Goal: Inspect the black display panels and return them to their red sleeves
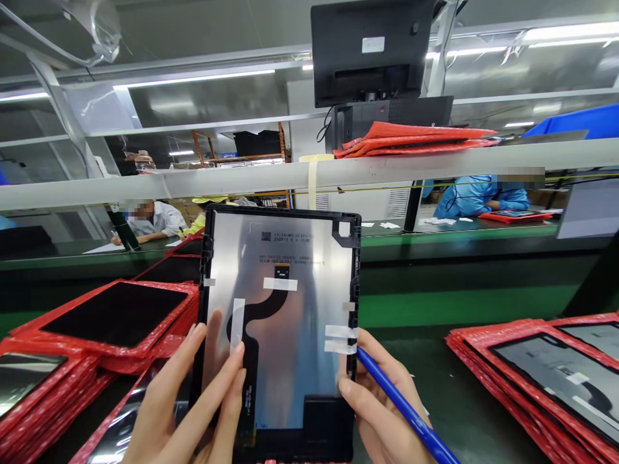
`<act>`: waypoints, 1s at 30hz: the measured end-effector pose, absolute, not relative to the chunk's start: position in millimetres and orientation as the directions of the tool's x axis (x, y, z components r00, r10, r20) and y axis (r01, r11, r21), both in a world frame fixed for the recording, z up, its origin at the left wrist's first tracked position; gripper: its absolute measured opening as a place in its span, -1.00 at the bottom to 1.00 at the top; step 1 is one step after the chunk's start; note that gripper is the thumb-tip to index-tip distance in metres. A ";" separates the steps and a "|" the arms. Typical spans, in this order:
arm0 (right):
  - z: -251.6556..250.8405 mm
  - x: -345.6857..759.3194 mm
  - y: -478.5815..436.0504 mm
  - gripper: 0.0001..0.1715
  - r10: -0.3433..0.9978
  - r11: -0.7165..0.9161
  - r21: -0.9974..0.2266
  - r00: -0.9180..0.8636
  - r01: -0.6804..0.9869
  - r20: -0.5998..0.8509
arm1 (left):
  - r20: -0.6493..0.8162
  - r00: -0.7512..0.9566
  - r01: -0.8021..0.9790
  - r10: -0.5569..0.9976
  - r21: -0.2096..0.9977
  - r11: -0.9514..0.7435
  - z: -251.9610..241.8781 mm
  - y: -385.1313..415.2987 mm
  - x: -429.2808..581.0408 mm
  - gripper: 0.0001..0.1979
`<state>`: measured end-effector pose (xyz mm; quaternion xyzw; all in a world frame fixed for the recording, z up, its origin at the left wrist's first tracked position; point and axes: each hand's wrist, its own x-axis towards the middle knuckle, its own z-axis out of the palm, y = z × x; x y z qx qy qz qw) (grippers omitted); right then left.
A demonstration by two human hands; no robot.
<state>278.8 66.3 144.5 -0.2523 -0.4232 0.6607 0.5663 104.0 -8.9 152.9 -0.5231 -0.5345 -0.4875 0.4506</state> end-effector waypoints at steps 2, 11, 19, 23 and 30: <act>144.9 280.3 65.9 -0.58 0.950 0.008 -0.844 -0.260 -0.537 0.174 | 0.994 -0.022 0.999 0.107 0.026 -0.042 154.0 -8.1 103.6 -0.60; 146.5 278.1 66.2 -0.57 0.959 0.030 -0.841 -0.222 -0.540 0.177 | 0.975 -0.068 0.994 0.213 0.084 -0.069 143.0 -9.0 101.4 -0.49; 138.4 286.4 70.2 -0.58 0.939 -0.024 -0.833 -0.299 -0.553 0.172 | 0.977 -0.080 0.995 0.197 0.090 -0.041 148.4 -11.3 103.1 -0.55; 144.3 283.6 68.3 -0.59 0.940 0.001 -0.842 -0.286 -0.539 0.184 | 0.974 -0.133 0.989 0.184 0.143 -0.042 151.1 -13.2 104.4 -0.61; 157.6 281.1 61.0 -0.59 0.913 0.055 -0.864 -0.324 -0.501 0.246 | 0.980 -0.152 0.988 0.132 0.154 -0.002 159.7 -10.7 105.2 -0.74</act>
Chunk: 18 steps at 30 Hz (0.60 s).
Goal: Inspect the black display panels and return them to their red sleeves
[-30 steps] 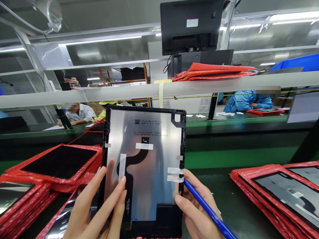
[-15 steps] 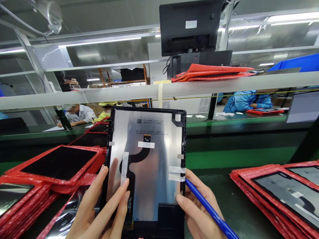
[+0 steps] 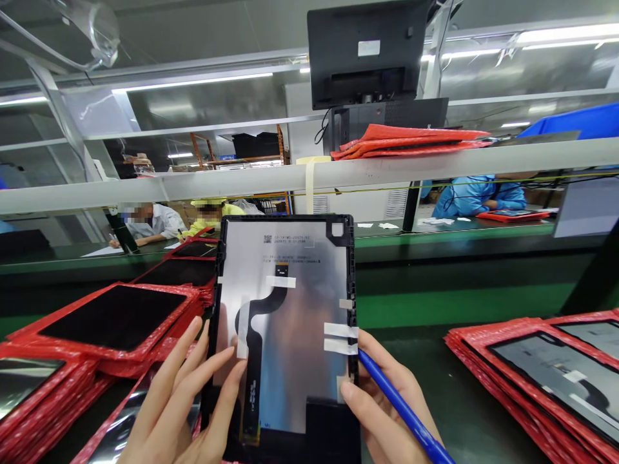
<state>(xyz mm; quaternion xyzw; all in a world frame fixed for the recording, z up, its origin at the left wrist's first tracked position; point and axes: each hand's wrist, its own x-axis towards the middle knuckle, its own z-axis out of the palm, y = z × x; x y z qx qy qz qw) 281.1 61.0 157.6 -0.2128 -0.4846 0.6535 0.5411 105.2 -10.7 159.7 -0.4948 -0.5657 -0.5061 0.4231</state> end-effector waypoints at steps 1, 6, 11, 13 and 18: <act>157.9 281.8 60.9 -0.59 0.907 0.076 -0.871 -0.330 -0.485 0.262 | 0.980 -0.163 0.987 0.115 0.161 0.028 159.6 -10.1 105.2 -0.75; 158.0 284.9 59.2 -0.61 0.908 0.145 -0.907 -0.311 -0.397 0.281 | 0.971 -0.179 0.982 0.159 0.168 0.085 154.6 -9.8 101.1 -0.78; 159.6 281.7 58.3 -0.58 0.916 0.179 -0.917 -0.279 -0.357 0.287 | 0.980 -0.102 0.994 0.171 0.095 0.048 150.8 -8.5 93.8 -0.84; 159.1 280.3 59.5 -0.57 0.908 0.210 -0.915 -0.278 -0.345 0.313 | 0.982 -0.068 0.998 0.176 0.066 0.014 149.3 -5.2 92.1 -0.83; 156.4 277.6 60.7 -0.51 0.892 0.240 -0.927 -0.311 -0.287 0.327 | 0.986 -0.087 0.996 0.144 0.088 0.001 144.0 8.9 91.5 -0.85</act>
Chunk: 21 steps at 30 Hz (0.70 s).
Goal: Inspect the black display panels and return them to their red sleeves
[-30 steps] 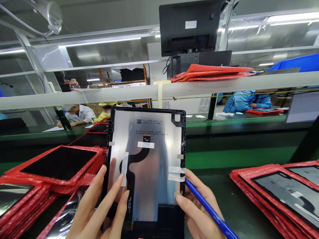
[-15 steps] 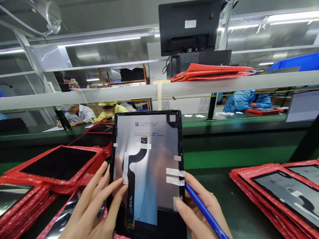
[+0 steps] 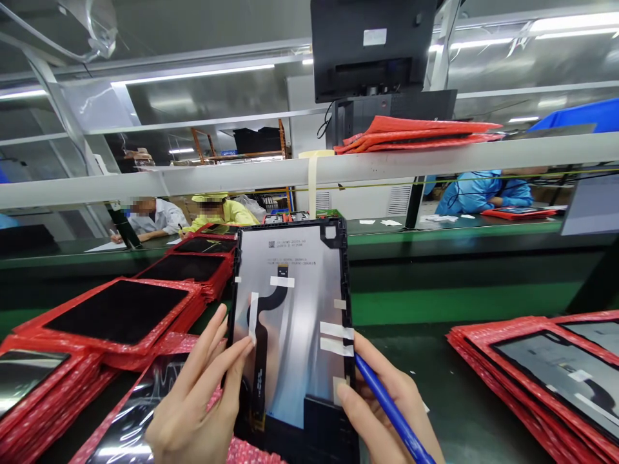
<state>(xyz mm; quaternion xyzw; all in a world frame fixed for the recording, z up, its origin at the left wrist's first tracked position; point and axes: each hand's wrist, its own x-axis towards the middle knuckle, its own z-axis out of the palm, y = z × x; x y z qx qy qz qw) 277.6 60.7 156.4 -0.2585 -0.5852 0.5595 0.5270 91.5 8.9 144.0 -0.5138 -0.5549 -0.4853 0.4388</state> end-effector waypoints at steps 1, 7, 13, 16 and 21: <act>155.9 277.1 60.6 -0.51 0.892 0.239 -0.927 -0.312 -0.289 0.327 | 0.985 -0.097 0.995 0.143 0.099 -0.001 143.4 10.9 91.3 -0.85; 155.3 277.5 61.2 -0.48 0.899 0.179 -0.920 -0.321 -0.349 0.297 | 0.951 -0.127 0.973 0.282 0.175 -0.152 144.9 9.4 85.6 -0.83; 154.7 278.4 60.3 -0.49 0.917 0.180 -0.922 -0.281 -0.344 0.284 | 0.968 -0.060 0.991 0.245 0.086 -0.099 143.5 12.3 85.9 -0.90; 150.5 279.2 63.2 -0.53 0.935 0.187 -0.917 -0.224 -0.352 0.277 | 0.968 -0.053 0.993 0.246 0.077 -0.088 143.9 13.0 86.6 -0.88; 151.8 279.6 66.2 -0.57 0.952 0.131 -0.906 -0.202 -0.403 0.228 | 0.936 -0.058 0.971 0.346 0.133 -0.197 146.5 5.4 81.6 -0.84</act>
